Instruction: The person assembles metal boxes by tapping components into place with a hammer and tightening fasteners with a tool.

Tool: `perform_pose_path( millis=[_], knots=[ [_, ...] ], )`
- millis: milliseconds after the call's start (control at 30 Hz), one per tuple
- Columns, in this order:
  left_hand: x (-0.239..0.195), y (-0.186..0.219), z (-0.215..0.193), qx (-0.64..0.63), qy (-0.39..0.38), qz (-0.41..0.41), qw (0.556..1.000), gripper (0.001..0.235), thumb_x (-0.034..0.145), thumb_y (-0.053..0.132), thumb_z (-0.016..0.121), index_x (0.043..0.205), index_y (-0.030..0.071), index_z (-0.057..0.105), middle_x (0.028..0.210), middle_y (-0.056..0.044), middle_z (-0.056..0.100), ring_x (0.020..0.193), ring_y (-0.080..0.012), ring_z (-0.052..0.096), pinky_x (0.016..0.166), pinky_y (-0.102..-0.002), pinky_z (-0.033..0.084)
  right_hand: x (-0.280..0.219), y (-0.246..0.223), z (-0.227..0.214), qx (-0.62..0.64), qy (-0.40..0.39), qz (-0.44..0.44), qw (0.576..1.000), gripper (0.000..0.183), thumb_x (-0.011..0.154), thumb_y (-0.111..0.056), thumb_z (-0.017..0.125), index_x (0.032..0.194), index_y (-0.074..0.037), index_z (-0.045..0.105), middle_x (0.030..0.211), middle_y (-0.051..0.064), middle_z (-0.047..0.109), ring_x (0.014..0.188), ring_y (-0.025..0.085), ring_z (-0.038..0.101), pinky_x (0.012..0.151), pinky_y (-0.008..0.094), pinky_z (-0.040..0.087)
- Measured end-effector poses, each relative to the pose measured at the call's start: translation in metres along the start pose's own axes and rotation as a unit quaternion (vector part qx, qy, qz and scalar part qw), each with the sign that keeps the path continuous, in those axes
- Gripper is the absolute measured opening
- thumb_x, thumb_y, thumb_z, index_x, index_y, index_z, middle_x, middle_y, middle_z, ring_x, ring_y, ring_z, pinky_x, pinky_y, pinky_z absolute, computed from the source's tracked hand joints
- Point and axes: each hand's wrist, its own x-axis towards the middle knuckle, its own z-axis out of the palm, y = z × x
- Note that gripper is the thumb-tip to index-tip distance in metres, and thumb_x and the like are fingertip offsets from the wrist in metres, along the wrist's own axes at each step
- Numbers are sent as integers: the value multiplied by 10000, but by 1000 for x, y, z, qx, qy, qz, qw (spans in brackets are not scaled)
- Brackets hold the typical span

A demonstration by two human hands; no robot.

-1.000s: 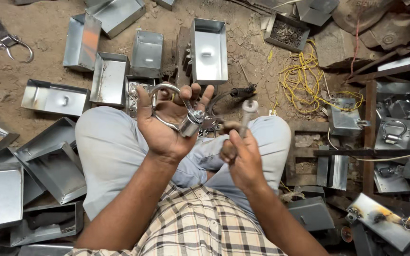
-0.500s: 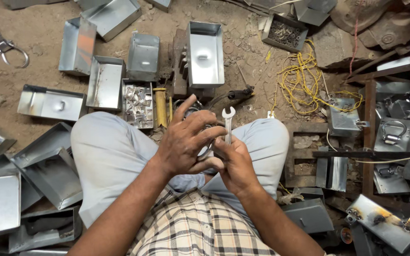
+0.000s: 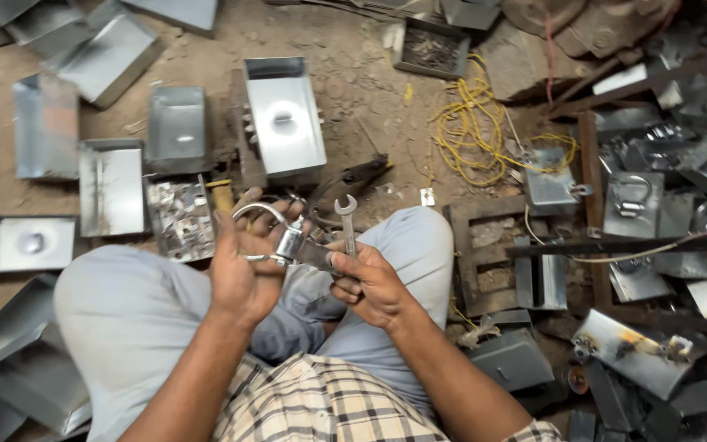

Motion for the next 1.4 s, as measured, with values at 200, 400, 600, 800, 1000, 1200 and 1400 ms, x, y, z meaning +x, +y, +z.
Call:
perform_pose_path(
  millis=[200, 400, 600, 800, 1000, 1200, 1400],
  knots=[
    [22, 21, -12, 287, 22, -50, 956, 421, 1089, 459, 474, 1114, 55, 591, 868, -95, 706, 663, -163, 695, 477, -283, 515, 20, -38, -30, -102, -48, -16, 994, 207, 936, -158, 758, 1107, -81, 670, 784, -32, 610, 526, 32, 433, 510, 213, 365],
    [53, 38, 62, 533, -99, 130, 830, 290, 1110, 261, 510, 1011, 17, 630, 877, -94, 706, 719, -120, 708, 517, -269, 572, 92, -105, -125, -499, 81, -372, 778, 229, 1072, -262, 691, 1143, -50, 739, 980, 44, 776, 875, 117, 686, 806, 309, 542],
    [126, 66, 110, 675, -89, 223, 697, 265, 1084, 262, 589, 1076, 22, 701, 854, -68, 747, 635, -99, 703, 489, -276, 562, 163, -153, -248, -666, 367, -230, 608, 392, 949, -370, 737, 1175, -50, 710, 1022, 201, 699, 966, 367, 664, 863, 454, 514],
    [190, 86, 106, 791, -92, 226, 562, 298, 1051, 344, 630, 1099, 69, 733, 840, -132, 755, 662, -230, 702, 607, -423, 563, 135, -119, -199, -676, 292, -370, 566, 454, 869, -318, 793, 1242, -80, 693, 1273, 231, 626, 1210, 413, 578, 1014, 468, 462],
    [222, 87, 101, 845, -129, 216, 472, 330, 1053, 400, 639, 1106, 95, 753, 873, -164, 747, 777, -309, 718, 785, -480, 560, 113, -126, -158, -617, 308, -349, 634, 252, 915, -241, 735, 1119, -94, 750, 1192, 142, 682, 1086, 299, 674, 962, 392, 532],
    [237, 87, 93, 835, -127, 171, 508, 318, 1034, 403, 639, 1125, 117, 742, 844, -125, 754, 722, -256, 732, 742, -452, 573, 114, -127, -168, -587, 333, -384, 630, 175, 939, -180, 728, 1062, -60, 760, 1126, 136, 707, 1012, 277, 683, 868, 370, 548],
    [253, 82, 77, 832, -160, 246, 470, 333, 1031, 435, 738, 1091, 111, 784, 838, -122, 736, 626, -243, 669, 644, -415, 546, 72, -118, -175, -563, 349, -427, 616, 163, 971, -149, 692, 1090, -45, 736, 1102, 122, 712, 1037, 273, 684, 922, 374, 536]
  ],
)
